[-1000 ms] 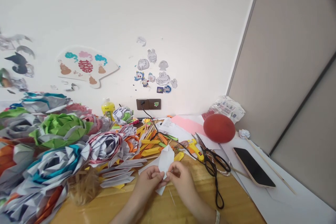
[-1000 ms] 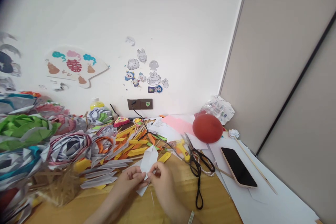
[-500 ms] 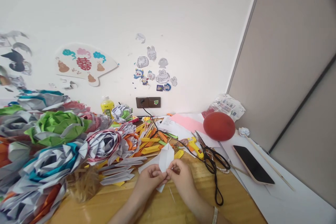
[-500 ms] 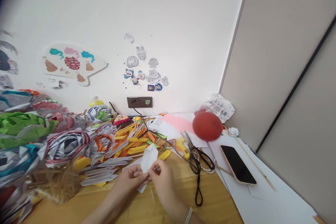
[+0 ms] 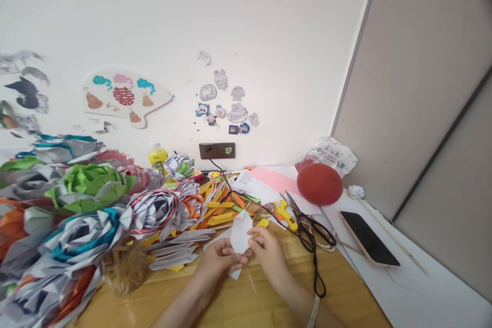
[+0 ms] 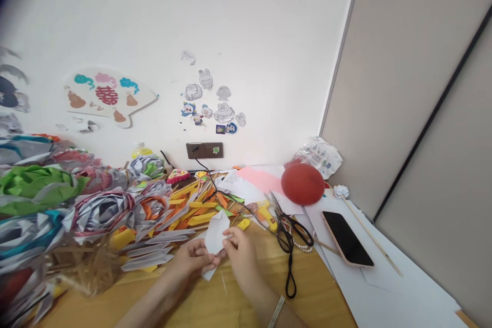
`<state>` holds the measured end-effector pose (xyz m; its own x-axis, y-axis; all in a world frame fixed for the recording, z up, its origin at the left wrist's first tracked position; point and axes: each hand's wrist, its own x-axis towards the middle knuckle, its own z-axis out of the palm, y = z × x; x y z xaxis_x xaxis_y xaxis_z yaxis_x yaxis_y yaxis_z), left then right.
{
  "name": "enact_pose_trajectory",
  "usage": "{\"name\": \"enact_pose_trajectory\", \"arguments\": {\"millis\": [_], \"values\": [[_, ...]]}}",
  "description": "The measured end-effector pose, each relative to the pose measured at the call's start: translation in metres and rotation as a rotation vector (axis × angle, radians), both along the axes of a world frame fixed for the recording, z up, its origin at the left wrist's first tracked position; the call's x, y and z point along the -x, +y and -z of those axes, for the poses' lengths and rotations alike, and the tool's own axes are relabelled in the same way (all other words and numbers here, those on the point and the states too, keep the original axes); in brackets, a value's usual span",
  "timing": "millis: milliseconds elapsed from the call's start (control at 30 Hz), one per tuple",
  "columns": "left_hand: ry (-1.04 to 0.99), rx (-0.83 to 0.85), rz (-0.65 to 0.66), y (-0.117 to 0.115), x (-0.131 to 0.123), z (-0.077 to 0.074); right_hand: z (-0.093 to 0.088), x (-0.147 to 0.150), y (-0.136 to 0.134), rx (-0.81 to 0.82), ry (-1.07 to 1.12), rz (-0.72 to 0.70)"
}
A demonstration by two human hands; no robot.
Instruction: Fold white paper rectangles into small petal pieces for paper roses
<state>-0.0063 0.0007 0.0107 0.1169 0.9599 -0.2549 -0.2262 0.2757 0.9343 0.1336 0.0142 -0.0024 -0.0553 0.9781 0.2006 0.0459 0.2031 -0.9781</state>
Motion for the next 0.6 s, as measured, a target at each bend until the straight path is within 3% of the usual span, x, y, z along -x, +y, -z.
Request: {"name": "enact_pose_trajectory", "arguments": {"millis": [133,267,433,500,533,567,600], "values": [[0.053,-0.056,-0.002,0.008,0.007,0.004,-0.002,-0.011,0.005,-0.149,-0.01,0.093],[0.06,-0.069,0.025,0.01,0.01,0.002,-0.009,-0.02,0.008,-0.25,-0.083,0.053],[0.063,-0.091,0.039,0.01,0.01,0.003,-0.022,-0.019,-0.002,-0.258,-0.089,0.148],[0.06,-0.097,0.035,0.011,0.011,0.006,-0.025,-0.017,-0.016,-0.175,-0.122,-0.004],[0.06,-0.098,0.033,0.012,0.012,0.007,-0.026,-0.016,-0.027,-0.102,-0.182,-0.162],[0.062,-0.099,0.032,0.013,0.012,0.009,-0.027,-0.015,-0.04,-0.016,-0.306,-0.463],[0.066,-0.1,0.032,0.014,0.012,0.01,-0.026,-0.014,-0.054,0.009,-0.354,-0.573]]}}
